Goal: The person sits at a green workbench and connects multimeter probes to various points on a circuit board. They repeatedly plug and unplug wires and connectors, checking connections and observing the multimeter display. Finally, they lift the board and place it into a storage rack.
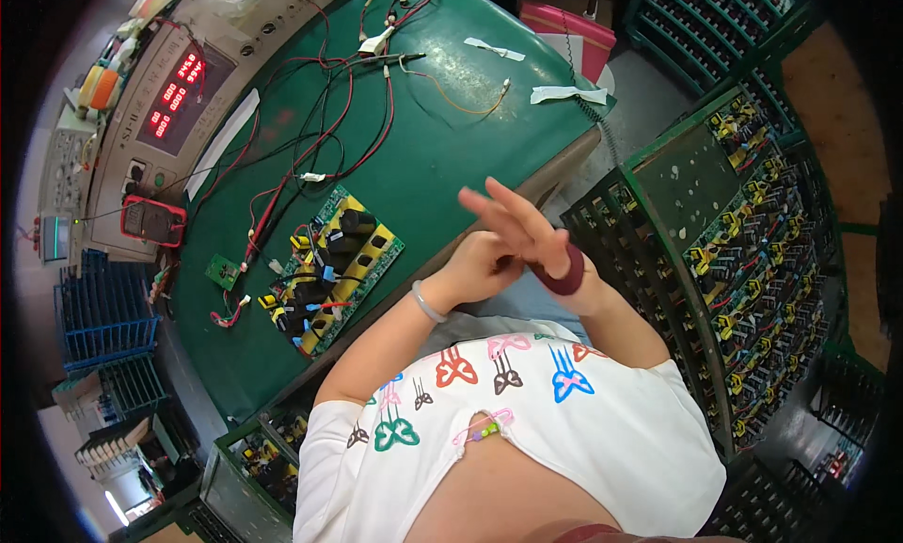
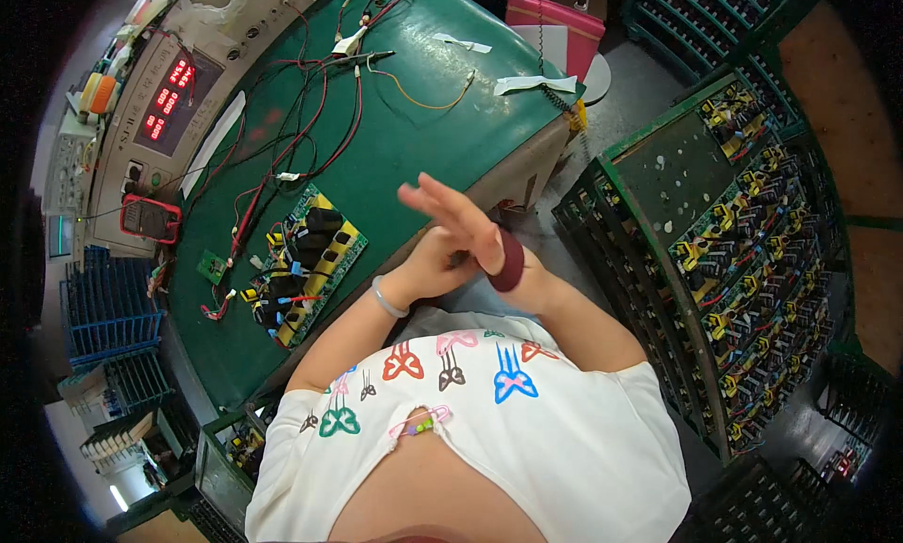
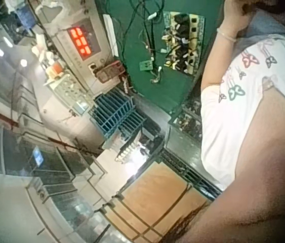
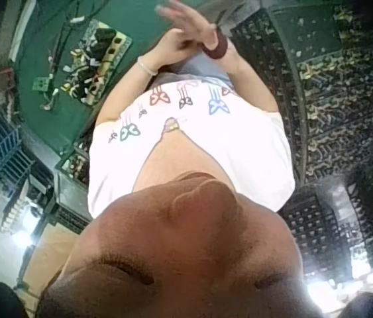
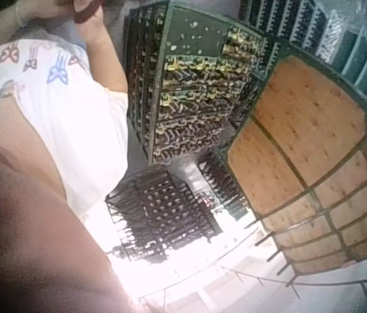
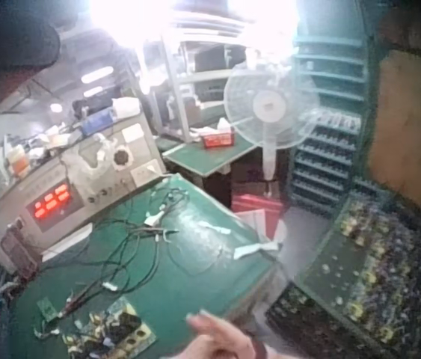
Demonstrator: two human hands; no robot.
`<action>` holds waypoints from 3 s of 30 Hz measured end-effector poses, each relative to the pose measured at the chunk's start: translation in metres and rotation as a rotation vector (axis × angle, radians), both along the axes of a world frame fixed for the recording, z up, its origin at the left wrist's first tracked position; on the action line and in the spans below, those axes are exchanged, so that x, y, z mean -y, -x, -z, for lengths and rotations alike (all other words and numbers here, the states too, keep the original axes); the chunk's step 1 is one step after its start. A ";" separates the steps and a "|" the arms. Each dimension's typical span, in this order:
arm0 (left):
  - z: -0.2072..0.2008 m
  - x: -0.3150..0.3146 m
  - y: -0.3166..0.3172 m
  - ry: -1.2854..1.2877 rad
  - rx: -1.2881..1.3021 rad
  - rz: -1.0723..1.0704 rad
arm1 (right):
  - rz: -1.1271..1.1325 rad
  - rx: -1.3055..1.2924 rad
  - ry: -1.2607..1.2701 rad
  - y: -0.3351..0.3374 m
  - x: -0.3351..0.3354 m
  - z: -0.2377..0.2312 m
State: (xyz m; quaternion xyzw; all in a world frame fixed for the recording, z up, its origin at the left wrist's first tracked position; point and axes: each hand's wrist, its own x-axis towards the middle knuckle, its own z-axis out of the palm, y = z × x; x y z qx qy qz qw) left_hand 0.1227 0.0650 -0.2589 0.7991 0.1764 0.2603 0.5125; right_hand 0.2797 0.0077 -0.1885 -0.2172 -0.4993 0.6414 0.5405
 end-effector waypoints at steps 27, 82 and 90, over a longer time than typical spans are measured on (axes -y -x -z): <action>-0.022 -0.001 -0.054 -0.164 -0.182 0.216 | 0.823 -0.111 -0.015 -0.062 -0.055 0.010; -0.069 0.015 -0.053 0.334 -0.049 0.475 | 1.188 0.501 -0.206 -0.048 -0.142 0.011; -0.057 0.017 -0.051 0.649 -0.154 0.391 | 0.952 0.558 -0.222 -0.039 -0.118 0.009</action>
